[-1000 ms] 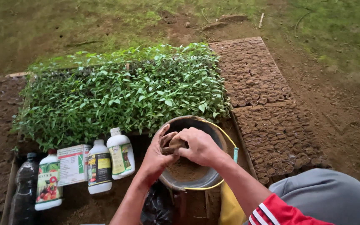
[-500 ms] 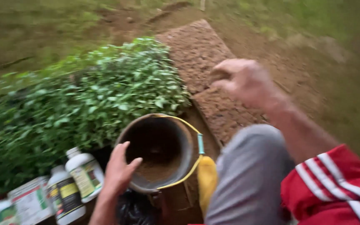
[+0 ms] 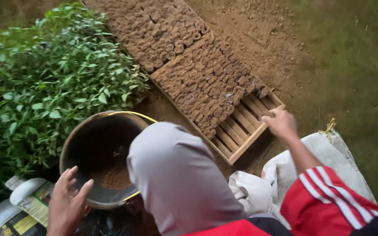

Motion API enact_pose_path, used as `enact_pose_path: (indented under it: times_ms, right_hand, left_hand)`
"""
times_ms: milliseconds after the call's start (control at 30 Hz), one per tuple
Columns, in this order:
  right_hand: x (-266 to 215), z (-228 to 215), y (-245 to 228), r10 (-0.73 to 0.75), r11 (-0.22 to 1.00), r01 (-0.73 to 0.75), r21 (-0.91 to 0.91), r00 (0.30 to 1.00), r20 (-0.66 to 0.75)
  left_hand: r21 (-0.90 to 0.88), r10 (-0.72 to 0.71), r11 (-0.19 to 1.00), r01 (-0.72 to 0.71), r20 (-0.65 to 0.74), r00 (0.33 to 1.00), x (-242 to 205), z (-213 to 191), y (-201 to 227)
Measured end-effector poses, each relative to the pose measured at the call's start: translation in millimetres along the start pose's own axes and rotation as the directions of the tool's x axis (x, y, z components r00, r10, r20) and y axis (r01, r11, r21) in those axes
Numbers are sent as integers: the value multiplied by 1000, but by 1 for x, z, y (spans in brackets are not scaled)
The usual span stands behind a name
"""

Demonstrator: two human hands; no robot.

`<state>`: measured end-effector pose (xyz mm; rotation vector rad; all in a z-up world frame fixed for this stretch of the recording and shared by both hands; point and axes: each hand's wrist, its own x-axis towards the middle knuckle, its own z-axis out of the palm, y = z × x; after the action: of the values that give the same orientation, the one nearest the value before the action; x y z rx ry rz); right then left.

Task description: Filling small plastic bags with soil and arranging them in a tray for planting seedlings.

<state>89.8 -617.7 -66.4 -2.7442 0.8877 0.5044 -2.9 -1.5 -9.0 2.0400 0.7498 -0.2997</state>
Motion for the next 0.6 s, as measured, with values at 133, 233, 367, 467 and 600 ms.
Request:
enact_pose_path:
  times_ms: [133,233,367,467,600]
  right_hand:
    - [10,24,-16,74,967,-94,238,993,91]
    - [50,53,-12,166,929,-158,335,986,6]
    - [114,96,-4,286,901,-228,370,952,-108]
    - [140,118,-10,347,869,-244,430,921,-179]
    - [153,129,-23,449,810,-249,530,846,-289]
  left_hand:
    - [65,43,997,-41,-31,999,8,8,-20]
    - [-80,-135,988,134,-8,991,2,11,-9]
    - [-44,-6,999,1,-99,995,5,20,-27]
    - [-60,35,997,-42,-117,993,17,20,-62]
    - [-128,-55,991,43,-94,994,20,25,-69]
